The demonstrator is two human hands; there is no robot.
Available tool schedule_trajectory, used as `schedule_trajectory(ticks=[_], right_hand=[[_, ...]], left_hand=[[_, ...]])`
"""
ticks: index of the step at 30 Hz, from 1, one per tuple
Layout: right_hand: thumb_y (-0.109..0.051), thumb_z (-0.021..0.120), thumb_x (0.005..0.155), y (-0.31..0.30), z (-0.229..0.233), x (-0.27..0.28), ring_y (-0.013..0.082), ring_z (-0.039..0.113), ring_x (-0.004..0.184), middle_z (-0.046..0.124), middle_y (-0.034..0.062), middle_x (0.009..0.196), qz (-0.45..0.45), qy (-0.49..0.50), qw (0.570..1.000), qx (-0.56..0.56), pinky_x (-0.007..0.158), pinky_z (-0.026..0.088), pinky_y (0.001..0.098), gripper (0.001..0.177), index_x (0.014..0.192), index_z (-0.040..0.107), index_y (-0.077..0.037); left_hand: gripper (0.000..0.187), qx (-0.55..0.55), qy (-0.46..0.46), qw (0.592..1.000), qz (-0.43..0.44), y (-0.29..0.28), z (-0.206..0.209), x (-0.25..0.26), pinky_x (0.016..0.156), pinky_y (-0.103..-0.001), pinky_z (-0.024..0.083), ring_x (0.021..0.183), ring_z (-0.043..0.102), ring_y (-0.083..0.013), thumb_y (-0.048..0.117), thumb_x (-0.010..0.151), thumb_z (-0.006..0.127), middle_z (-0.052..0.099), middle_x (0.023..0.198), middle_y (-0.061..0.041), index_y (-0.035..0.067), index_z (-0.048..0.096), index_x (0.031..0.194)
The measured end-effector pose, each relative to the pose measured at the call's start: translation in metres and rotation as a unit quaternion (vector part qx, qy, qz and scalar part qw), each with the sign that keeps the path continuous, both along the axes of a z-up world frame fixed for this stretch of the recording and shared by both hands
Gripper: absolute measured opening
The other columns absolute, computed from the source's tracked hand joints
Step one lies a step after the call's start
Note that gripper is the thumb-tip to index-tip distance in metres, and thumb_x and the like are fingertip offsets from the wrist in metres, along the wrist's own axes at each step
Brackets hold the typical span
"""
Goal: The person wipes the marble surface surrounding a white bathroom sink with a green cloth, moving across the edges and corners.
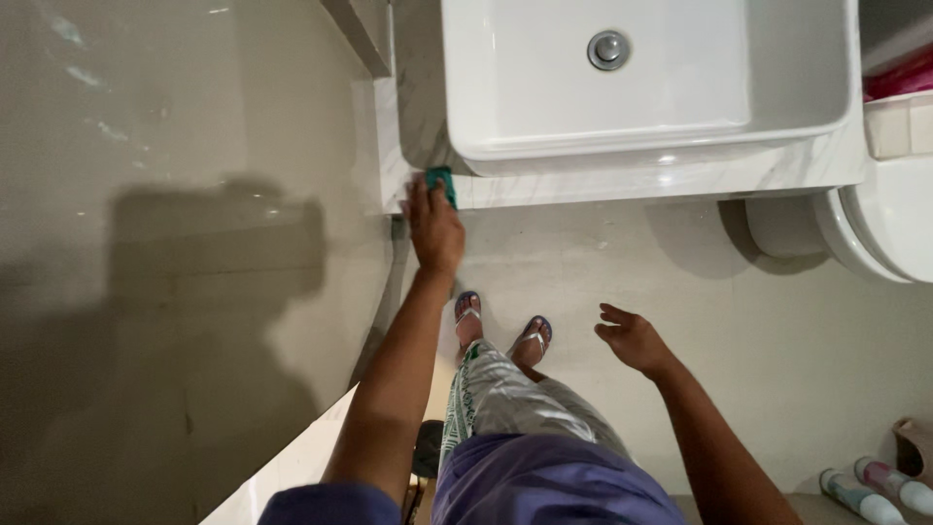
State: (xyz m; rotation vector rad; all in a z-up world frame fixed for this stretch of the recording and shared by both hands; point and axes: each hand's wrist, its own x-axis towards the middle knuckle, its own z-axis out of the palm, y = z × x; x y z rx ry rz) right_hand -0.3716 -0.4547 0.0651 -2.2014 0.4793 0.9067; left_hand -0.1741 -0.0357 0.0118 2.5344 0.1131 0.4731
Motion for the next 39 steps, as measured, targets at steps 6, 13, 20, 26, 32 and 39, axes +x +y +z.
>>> schedule_trajectory(ticks=[6,13,20,26,32,39], right_hand=[[-0.037,0.080,0.116,0.005,-0.005,-0.003,0.0327,0.079,0.152,0.077,0.0136,0.174,0.010,-0.003,1.000,0.000,0.127,0.061,0.0435,0.073,0.183,0.062,-0.018],[-0.033,0.081,0.114,0.008,-0.006,-0.008,0.0310,0.085,0.147,0.082,0.0147,0.170,-0.015,-0.025,0.999,0.033,0.121,0.066,0.0423,0.072,0.181,0.064,-0.014],[-0.036,0.078,0.117,-0.008,0.007,-0.011,0.0350,0.078,0.156,0.076,0.0144,0.175,-0.007,0.009,1.000,-0.013,0.128,0.064,0.0472,0.073,0.185,0.059,-0.019],[-0.034,0.079,0.116,-0.014,0.007,-0.015,0.0365,0.077,0.156,0.075,0.0157,0.177,-0.029,0.005,1.000,0.009,0.127,0.065,0.0487,0.072,0.184,0.061,-0.016],[-0.033,0.081,0.113,0.001,0.002,-0.011,0.0347,0.080,0.154,0.078,0.0158,0.174,-0.040,-0.003,0.998,0.045,0.128,0.065,0.0474,0.074,0.182,0.063,-0.015],[-0.035,0.079,0.115,-0.004,-0.001,-0.004,0.0361,0.078,0.154,0.077,0.0153,0.175,-0.012,0.018,1.000,0.004,0.129,0.062,0.0463,0.072,0.183,0.063,-0.016]], left_hand=[[0.067,0.022,0.036,0.998,-0.047,-0.090,-0.001,-0.015,0.152,-0.079,0.017,0.182,0.034,-0.0628,-0.006,0.108,0.068,0.041,0.194,-0.038,-0.004,0.066,0.175],[0.045,0.069,0.050,0.990,-0.113,-0.179,0.023,-0.013,0.146,-0.078,0.032,0.171,0.051,-0.0570,0.008,0.120,0.070,0.056,0.184,-0.034,0.000,0.074,0.164],[0.044,0.049,0.062,0.996,-0.037,-0.044,0.012,-0.011,0.125,-0.070,0.050,0.152,0.065,-0.0467,0.018,0.126,0.072,0.067,0.165,-0.028,0.012,0.075,0.169],[0.035,-0.159,0.077,0.974,0.140,-0.033,0.016,-0.010,0.116,-0.063,0.055,0.132,0.069,-0.0473,0.023,0.125,0.073,0.070,0.148,-0.028,0.011,0.073,0.158],[0.063,-0.157,-0.027,0.982,-0.099,-0.131,-0.008,-0.047,0.109,-0.053,0.057,0.130,0.065,-0.0512,-0.004,0.100,0.061,0.054,0.158,-0.038,0.004,0.073,0.161],[0.031,-0.439,0.003,0.871,0.220,-0.028,-0.045,-0.058,0.120,-0.049,0.067,0.134,0.083,-0.0366,0.005,0.123,0.062,0.082,0.152,-0.022,0.004,0.078,0.150]])
